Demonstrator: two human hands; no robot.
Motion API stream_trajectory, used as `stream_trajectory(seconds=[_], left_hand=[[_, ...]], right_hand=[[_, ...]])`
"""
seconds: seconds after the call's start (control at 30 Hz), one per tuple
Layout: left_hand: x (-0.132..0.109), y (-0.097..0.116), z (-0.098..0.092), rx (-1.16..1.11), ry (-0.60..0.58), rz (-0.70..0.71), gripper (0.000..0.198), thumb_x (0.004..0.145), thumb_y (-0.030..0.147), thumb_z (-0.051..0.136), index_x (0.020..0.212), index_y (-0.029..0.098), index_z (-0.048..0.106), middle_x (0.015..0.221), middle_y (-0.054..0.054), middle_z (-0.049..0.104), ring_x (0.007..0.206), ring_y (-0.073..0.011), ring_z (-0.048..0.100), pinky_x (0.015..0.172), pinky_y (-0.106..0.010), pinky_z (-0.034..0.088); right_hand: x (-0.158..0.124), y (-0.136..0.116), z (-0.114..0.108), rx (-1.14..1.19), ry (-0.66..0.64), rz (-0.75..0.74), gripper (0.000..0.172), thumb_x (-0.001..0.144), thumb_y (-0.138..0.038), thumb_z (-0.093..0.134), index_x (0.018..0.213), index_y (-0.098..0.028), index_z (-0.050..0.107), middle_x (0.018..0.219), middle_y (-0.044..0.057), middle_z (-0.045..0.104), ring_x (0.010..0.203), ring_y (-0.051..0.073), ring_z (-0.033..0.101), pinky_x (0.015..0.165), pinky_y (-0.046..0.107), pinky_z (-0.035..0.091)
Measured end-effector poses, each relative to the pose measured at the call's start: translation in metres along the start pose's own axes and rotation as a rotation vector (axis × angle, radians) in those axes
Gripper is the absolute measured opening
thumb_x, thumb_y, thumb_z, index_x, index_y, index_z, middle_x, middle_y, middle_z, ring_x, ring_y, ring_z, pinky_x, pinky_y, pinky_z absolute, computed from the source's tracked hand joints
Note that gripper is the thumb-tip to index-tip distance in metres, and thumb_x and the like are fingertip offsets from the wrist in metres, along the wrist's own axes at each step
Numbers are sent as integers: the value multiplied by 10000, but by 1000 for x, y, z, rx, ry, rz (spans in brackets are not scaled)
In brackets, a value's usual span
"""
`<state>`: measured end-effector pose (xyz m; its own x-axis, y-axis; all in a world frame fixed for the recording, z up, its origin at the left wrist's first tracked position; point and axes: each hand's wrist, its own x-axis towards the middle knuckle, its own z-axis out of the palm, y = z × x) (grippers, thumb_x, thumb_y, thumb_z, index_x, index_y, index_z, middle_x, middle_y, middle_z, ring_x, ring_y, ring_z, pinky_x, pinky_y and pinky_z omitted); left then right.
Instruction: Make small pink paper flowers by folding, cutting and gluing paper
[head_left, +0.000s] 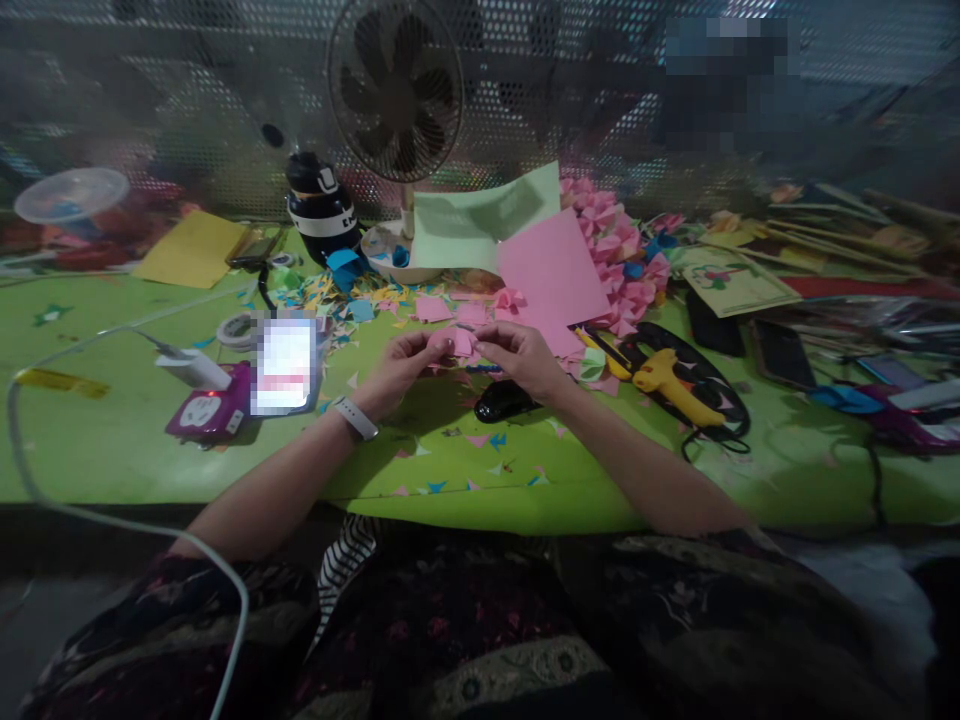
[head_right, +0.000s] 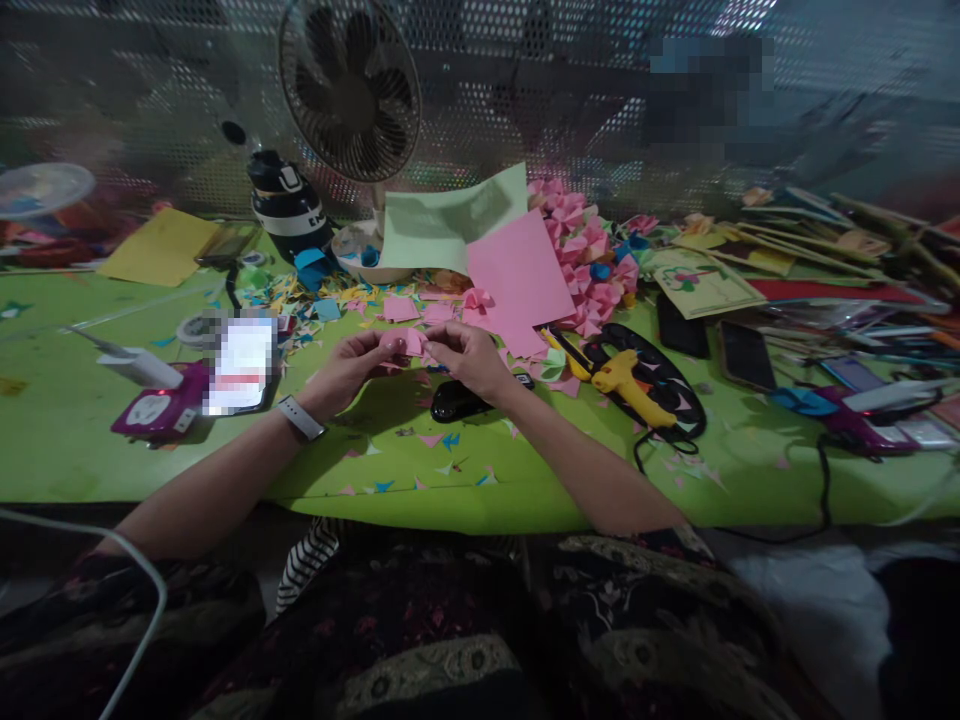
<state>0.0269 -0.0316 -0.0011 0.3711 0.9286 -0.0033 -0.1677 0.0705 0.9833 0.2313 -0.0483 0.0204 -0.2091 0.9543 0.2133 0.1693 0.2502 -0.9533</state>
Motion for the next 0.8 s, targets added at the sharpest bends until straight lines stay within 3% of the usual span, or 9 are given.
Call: stream_trajectory(seconds=[0.37,0.57,0.8], left_hand=[[1,0,-1,-49,1,-14,321,747,436,817,886,166,717,847,-20,718,756,-108,662,703,-238,536],[-1,-2,1,42,-6,48,370,759,488,793,924,163,728,838,-36,729,729,-119,659,680,-239,516],[-5,4,6,175,-29,110,401,776,532,759,878,146,739,809,-47,733,727,-139,660,735,-282,537]], right_hand=[[1,3,-1,-2,-35,-3,210,780,-358,703,881,-174,691,853,27,700,774,144,614,776,315,519],[1,4,-2,-7,-50,28,260,753,-367,728,914,-164,707,868,37,714,784,151,623,773,313,523],[3,2,-4,58,-179,68,277,688,-263,728,949,-173,718,906,31,728,834,156,650,822,318,525]])
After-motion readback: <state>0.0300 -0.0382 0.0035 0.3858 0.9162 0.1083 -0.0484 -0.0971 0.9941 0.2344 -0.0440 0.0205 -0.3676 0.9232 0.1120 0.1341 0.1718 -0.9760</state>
